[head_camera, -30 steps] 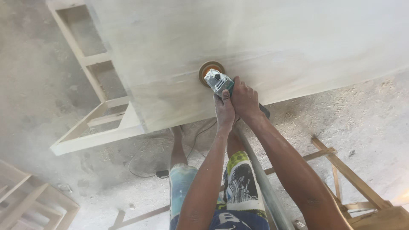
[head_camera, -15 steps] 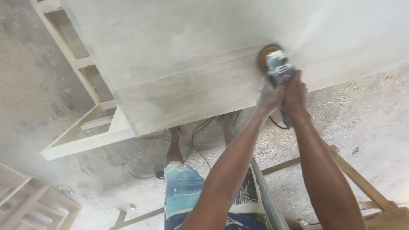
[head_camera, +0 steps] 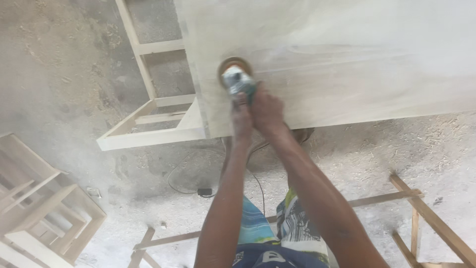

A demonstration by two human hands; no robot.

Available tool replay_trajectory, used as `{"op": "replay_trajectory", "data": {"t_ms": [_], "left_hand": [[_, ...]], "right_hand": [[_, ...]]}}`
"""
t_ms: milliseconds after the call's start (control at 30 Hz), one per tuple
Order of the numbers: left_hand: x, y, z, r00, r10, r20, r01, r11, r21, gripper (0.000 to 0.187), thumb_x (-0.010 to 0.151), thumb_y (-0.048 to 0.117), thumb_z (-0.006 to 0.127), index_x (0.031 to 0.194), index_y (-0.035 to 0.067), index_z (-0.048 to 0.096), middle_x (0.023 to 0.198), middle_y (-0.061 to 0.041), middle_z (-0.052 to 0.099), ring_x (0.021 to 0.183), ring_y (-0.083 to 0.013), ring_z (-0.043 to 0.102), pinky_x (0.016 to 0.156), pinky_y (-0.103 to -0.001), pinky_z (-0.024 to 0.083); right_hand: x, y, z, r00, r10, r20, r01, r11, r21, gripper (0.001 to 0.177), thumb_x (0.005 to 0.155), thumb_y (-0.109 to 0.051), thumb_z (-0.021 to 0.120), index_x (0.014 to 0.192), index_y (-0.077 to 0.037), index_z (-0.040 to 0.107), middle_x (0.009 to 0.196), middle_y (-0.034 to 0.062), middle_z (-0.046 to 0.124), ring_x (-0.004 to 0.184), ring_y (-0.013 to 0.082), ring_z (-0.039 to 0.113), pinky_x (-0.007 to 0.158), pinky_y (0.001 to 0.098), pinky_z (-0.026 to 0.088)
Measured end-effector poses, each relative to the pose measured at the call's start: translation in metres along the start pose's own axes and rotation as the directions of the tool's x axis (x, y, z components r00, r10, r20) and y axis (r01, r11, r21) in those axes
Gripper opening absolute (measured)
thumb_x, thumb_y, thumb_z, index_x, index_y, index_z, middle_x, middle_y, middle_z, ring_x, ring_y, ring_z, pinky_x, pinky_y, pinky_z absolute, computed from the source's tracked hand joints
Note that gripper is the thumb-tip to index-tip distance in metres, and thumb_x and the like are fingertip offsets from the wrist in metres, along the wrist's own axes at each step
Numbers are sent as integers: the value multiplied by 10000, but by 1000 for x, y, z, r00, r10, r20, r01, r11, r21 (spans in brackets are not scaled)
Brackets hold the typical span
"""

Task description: The person uses an electric sander to smooth the surface of a large wooden board. They move the sander across the board in overlapping passes, generating sawdust as they work.

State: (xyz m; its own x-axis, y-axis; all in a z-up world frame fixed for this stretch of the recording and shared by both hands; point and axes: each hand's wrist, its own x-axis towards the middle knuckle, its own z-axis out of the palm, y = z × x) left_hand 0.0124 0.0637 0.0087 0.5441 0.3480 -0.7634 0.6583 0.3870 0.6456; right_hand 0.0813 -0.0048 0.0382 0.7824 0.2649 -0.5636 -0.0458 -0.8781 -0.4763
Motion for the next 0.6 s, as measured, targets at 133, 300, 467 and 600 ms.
{"op": "replay_trajectory", "data": {"t_ms": [133,300,467,600], "left_hand": [[3,8,-57,981,99,-164,-114,990,-82,801,1010,677,365,1487,44,481,1405,-146,599,1314,-278,583,1061,-392,499],[9,2,-32,994,63,-91,-83,968,-235,781,996,641,370,1541,82,358,1441,-149,521,1327,-276,541,1052,-389,518],[8,-4,29,993,98,-70,-110,975,-191,776,1022,629,386,1562,74,331,1472,-150,500,1338,-271,526,1054,-381,487],[-2,-6,66,998,54,-37,-61,966,-253,769,1003,619,419,1549,85,331,1455,-143,502,1333,-274,529,1037,-398,504]], "right_hand": [[-2,-64,18,988,-148,33,151,979,-133,522,1009,-510,590,1141,-10,524,882,242,702,762,416,733,645,508,590],[8,-56,-8,986,-152,69,162,973,-166,499,980,-499,621,1110,-25,533,888,215,703,835,403,737,700,510,587],[14,-12,-46,992,-117,56,126,971,-203,542,958,-493,638,1157,-2,526,919,223,691,859,405,730,684,509,588],[12,19,-67,992,-124,30,128,965,-228,596,952,-484,647,1212,33,505,927,233,682,863,411,726,679,508,588]]}}
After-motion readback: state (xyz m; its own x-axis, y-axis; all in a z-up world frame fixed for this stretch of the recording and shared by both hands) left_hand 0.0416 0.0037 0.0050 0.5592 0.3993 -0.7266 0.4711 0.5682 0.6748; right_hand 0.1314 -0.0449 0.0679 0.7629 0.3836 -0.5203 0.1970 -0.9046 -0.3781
